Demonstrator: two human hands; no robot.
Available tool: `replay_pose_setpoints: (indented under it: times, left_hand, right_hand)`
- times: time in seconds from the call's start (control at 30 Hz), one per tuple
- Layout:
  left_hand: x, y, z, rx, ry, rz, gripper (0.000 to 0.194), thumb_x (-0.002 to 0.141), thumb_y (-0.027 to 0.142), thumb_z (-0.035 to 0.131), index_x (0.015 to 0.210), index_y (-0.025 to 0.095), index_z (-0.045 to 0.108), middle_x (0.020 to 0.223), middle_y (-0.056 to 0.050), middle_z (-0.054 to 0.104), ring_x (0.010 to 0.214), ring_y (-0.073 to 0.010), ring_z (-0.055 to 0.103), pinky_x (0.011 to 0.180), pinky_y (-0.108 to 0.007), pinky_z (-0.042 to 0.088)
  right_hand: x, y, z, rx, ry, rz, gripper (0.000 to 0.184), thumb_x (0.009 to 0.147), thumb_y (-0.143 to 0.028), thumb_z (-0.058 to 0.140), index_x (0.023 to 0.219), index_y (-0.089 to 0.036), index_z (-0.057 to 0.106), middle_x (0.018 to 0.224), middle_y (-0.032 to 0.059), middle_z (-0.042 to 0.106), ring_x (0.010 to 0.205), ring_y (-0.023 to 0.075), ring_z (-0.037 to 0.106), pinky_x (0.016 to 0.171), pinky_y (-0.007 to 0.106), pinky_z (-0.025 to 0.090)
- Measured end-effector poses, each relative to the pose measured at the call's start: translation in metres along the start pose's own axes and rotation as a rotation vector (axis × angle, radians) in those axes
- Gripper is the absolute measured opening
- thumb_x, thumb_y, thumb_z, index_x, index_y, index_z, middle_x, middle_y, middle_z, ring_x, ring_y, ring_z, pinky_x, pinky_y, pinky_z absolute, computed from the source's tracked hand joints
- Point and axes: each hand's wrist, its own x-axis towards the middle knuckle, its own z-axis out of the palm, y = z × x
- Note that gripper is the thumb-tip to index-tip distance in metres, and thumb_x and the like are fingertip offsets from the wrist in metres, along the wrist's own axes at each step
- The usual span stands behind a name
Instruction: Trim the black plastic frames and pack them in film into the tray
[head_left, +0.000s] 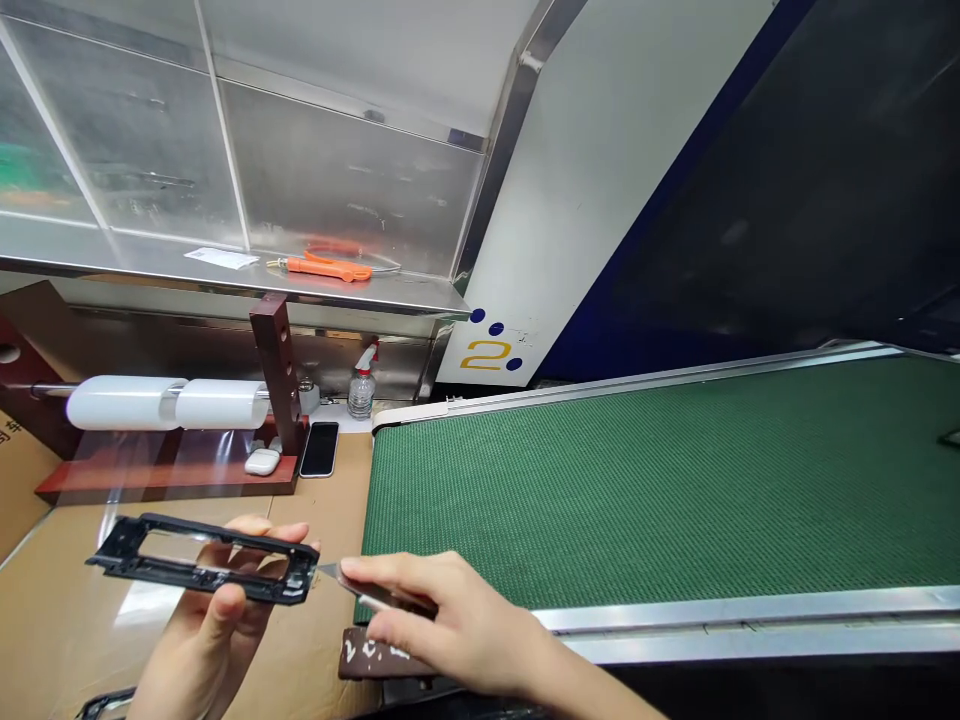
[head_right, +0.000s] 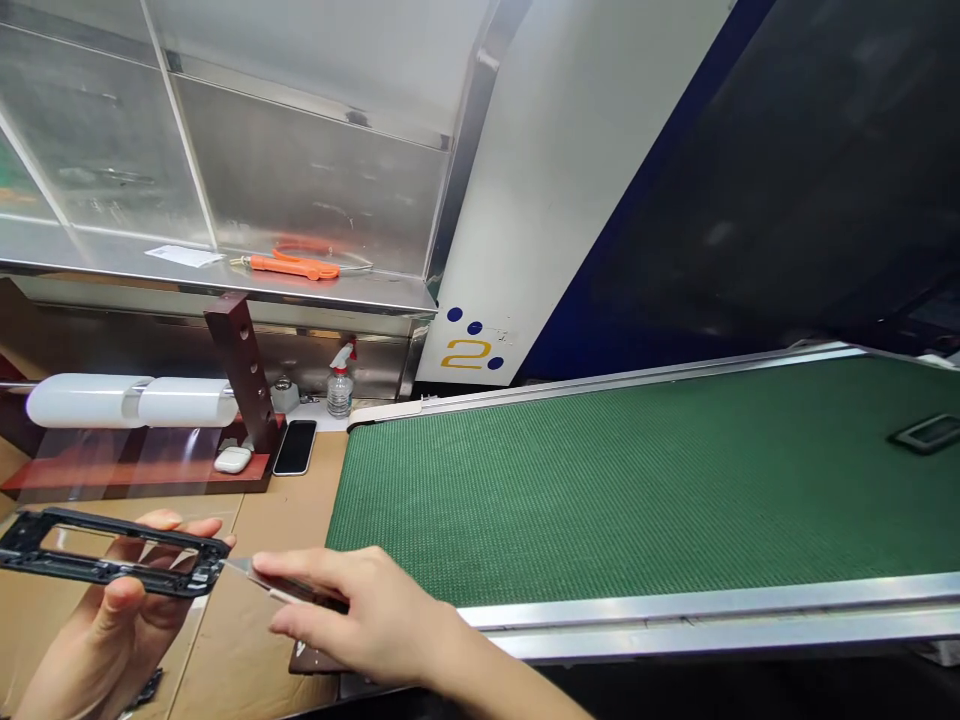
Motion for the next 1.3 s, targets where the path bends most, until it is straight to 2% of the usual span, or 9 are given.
replay_pose_setpoints:
  times: [0.07, 0.13, 0.27, 0.37, 0.47, 0.83, 1.0, 1.17, 1.3]
  left_hand:
    - [-0.004, 0.003, 0.009, 0.007, 0.023, 0.013, 0.07, 0.043, 0.057, 0.085, 0.099, 0.024, 0.056, 0.099, -0.003, 0.068, 0.089, -0.0175, 0.065, 0.076, -0.017, 0.054]
    - [-0.01, 0.008, 0.02, 0.022, 0.034, 0.019, 0.07, 0.045, 0.061, 0.083, 0.098, 0.024, 0.055, 0.097, 0.0, 0.068, 0.087, -0.0145, 0.065, 0.077, -0.014, 0.052]
    - [-0.008, 0.008, 0.015, 0.067, 0.003, 0.032, 0.068, 0.051, 0.06, 0.081, 0.101, 0.024, 0.054, 0.102, -0.002, 0.067, 0.089, -0.0169, 0.065, 0.079, -0.017, 0.053]
    - [0.004, 0.001, -0.007, 0.119, -0.098, 0.077, 0.065, 0.059, 0.056, 0.079, 0.107, 0.021, 0.053, 0.11, -0.009, 0.064, 0.097, -0.0232, 0.064, 0.082, -0.024, 0.054]
    - [0.008, -0.002, -0.018, 0.161, -0.134, 0.093, 0.065, 0.064, 0.056, 0.076, 0.111, 0.02, 0.051, 0.112, -0.012, 0.063, 0.1, -0.0238, 0.062, 0.086, -0.025, 0.052]
    - [-0.015, 0.01, 0.006, 0.186, -0.07, 0.141, 0.061, 0.062, 0.062, 0.073, 0.105, 0.023, 0.054, 0.107, -0.004, 0.064, 0.101, -0.0188, 0.06, 0.089, -0.02, 0.049]
    - [-0.013, 0.007, -0.006, 0.211, -0.104, 0.147, 0.06, 0.064, 0.061, 0.073, 0.107, 0.023, 0.055, 0.111, -0.008, 0.064, 0.1, -0.0228, 0.061, 0.087, -0.024, 0.051]
    - [-0.003, 0.002, -0.022, 0.171, -0.104, 0.112, 0.066, 0.057, 0.057, 0.079, 0.107, 0.022, 0.053, 0.109, -0.011, 0.064, 0.097, -0.0266, 0.063, 0.084, -0.029, 0.054]
    - [-0.01, 0.006, -0.008, 0.109, -0.014, -0.039, 0.084, 0.039, 0.057, 0.085, 0.107, 0.021, 0.053, 0.109, -0.011, 0.064, 0.094, -0.0295, 0.064, 0.078, -0.03, 0.056]
  right_hand:
    - [0.002, 0.002, 0.003, 0.548, -0.089, 0.197, 0.057, 0.092, -0.05, 0.049, 0.14, -0.02, 0.044, 0.055, -0.0044, 0.036, 0.043, 0.0046, 0.029, 0.041, 0.015, 0.026]
    - [0.002, 0.002, 0.006, 0.801, -0.065, 0.253, 0.059, 0.092, -0.052, 0.048, 0.138, -0.015, 0.044, 0.056, -0.0045, 0.037, 0.04, 0.0033, 0.029, 0.038, 0.014, 0.026]
    - [0.001, -0.004, 0.006, 0.137, 0.164, -0.009, 0.036, 0.096, -0.025, 0.045, 0.13, -0.02, 0.055, 0.081, 0.0041, 0.057, 0.066, 0.0067, 0.051, 0.061, 0.018, 0.042]
    - [0.001, -0.01, 0.005, -0.468, 0.292, -0.225, 0.034, 0.096, -0.024, 0.045, 0.127, -0.024, 0.058, 0.078, 0.0031, 0.054, 0.069, 0.0091, 0.049, 0.061, 0.021, 0.039]
    - [0.002, -0.014, 0.005, -0.704, 0.332, -0.272, 0.032, 0.097, -0.029, 0.045, 0.125, -0.028, 0.06, 0.075, 0.0017, 0.052, 0.065, 0.0103, 0.044, 0.058, 0.024, 0.034]
    - [0.0, -0.025, 0.006, -0.842, 0.315, -0.267, 0.032, 0.097, -0.028, 0.043, 0.125, -0.029, 0.06, 0.072, 0.0025, 0.049, 0.063, 0.0118, 0.041, 0.055, 0.027, 0.027]
    - [-0.002, -0.024, 0.011, -0.873, 0.341, -0.272, 0.032, 0.096, -0.028, 0.046, 0.125, -0.027, 0.06, 0.069, 0.0022, 0.049, 0.061, 0.0122, 0.041, 0.054, 0.027, 0.025]
    - [-0.003, -0.029, 0.011, -0.845, 0.344, -0.249, 0.032, 0.095, -0.027, 0.047, 0.124, -0.027, 0.061, 0.07, 0.0018, 0.049, 0.062, 0.0119, 0.042, 0.054, 0.027, 0.026]
    - [-0.003, -0.023, 0.013, -0.834, 0.386, -0.307, 0.03, 0.095, -0.026, 0.048, 0.123, -0.026, 0.06, 0.071, 0.0018, 0.049, 0.062, 0.012, 0.04, 0.055, 0.027, 0.025]
